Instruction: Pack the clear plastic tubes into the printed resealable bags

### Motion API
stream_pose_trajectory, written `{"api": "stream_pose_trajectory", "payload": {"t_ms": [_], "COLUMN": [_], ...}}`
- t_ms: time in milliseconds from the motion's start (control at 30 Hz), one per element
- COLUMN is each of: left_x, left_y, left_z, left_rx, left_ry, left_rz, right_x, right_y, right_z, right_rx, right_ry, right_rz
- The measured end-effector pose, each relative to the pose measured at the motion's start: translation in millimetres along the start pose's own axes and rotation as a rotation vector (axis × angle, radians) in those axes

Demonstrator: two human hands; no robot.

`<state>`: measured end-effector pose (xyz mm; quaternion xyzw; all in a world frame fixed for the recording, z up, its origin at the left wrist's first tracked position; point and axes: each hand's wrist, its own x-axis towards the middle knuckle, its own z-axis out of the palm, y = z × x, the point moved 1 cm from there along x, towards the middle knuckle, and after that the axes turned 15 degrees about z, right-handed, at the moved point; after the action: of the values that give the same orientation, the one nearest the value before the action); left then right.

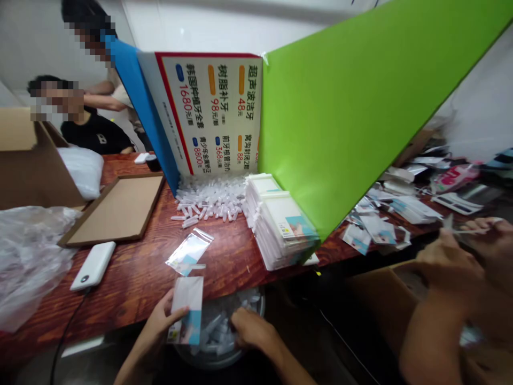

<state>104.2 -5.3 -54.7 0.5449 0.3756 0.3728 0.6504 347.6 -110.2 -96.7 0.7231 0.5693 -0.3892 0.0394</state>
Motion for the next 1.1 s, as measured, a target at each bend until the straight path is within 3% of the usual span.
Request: {"api": "stream_pose_trajectory", "payload": {"t_ms": [233,467,633,767,933,1100], "left_x": [-9.0,-10.0,-2.8,-0.8,-1.9,-0.9], "left_y": [-2.6,29.1,44.0,47.1,46.2,39.7], "left_z": [-8.1,15.3,21.9,20.6,21.3,27.8], "left_rx": [0.045,-0.124,-0.052,-0.001,0.039,-0.008], "left_ry": [-0.045,-0.495,-0.617,-0.633,-0.578,-0.530], "left_rz": [-0.066,-0.112,-0.151,-0.156,-0.147,-0.138], "right_x": [-20.3,-37.1,-31.9,-25.0,-15.9,-10.6], "right_y": [3.4,-16.9,-20.4,-14.6,-12.9,-18.7], "right_z": [-19.1,-48.5,-53.1,-49.8,-36.2,-19.3], "right_rx": [0.177,0.871,1.009,1.256,1.634,1.591], "right_ry": [0.043,0.058,0.100,0.219,0.235,0.233], "right_rz": [-0.038,-0.292,-0.329,-0.261,-0.126,-0.133]}}
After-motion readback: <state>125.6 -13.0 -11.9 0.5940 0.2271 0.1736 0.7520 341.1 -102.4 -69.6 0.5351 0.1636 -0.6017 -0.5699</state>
